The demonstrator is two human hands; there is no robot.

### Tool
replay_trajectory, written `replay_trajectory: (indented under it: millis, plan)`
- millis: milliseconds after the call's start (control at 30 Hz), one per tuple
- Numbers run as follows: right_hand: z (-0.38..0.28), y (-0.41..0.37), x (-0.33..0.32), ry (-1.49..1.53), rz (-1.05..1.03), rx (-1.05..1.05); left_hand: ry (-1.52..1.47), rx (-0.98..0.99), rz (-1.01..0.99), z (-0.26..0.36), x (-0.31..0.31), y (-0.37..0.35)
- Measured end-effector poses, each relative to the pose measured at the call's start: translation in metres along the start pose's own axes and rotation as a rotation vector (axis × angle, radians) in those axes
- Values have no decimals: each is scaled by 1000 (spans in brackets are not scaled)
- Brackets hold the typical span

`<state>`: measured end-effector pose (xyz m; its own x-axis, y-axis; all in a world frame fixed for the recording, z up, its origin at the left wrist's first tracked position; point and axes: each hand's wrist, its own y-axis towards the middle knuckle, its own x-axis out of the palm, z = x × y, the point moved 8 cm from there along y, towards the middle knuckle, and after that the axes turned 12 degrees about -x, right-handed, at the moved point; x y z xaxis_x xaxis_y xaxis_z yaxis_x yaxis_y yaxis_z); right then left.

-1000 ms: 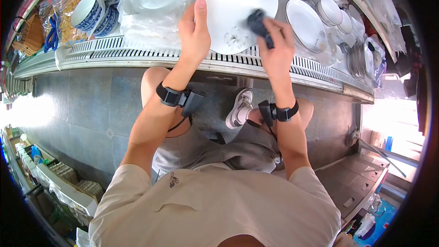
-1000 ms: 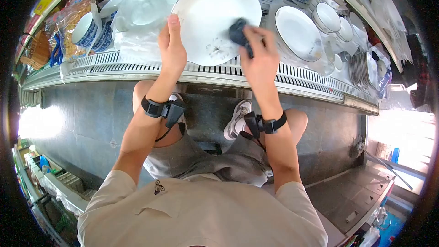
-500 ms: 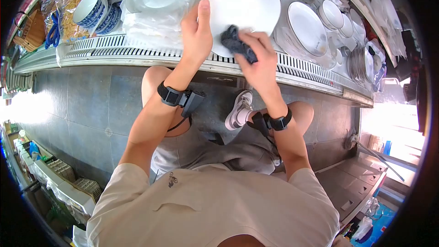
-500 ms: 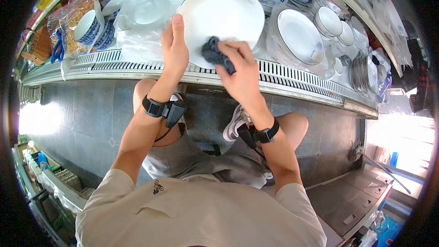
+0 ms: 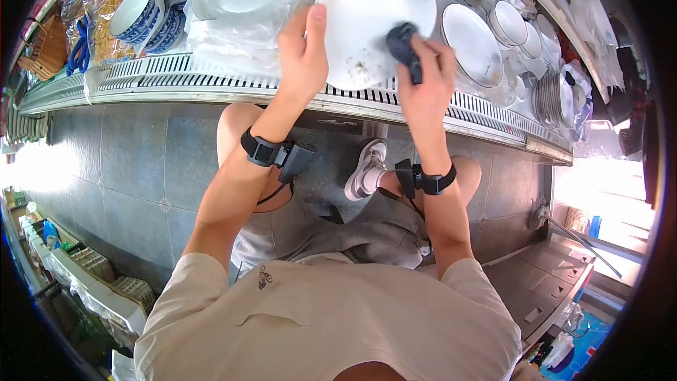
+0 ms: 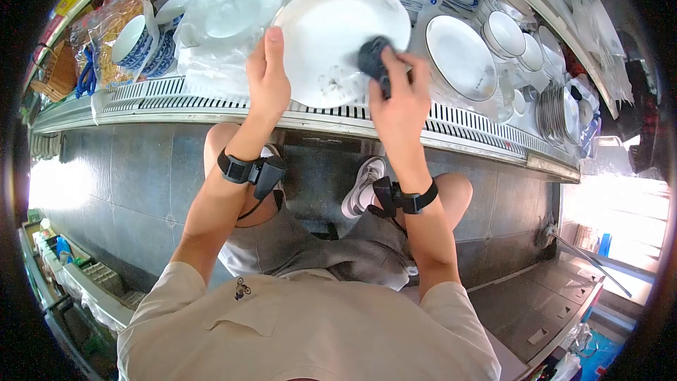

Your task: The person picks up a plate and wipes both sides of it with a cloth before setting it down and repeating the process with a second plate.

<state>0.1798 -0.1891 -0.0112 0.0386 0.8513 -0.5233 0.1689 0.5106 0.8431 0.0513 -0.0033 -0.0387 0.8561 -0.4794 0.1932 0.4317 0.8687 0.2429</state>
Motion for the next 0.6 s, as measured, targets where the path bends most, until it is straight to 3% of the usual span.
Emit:
replay_trajectory:
  millis: [100,267,400,600]
  plan:
    - [-16,-21,29,144,-275,146,126,-23,17,0,-9,0]
    - [-32,-16,37,385,-241,74,213,15,7,0,-1,-2]
    - [-47,0,36,567,-197,24,81,14,52,-4,-2,-3]
    - [-41,-4,40,578,-203,100,39,-58,40,-7,-2,-1]
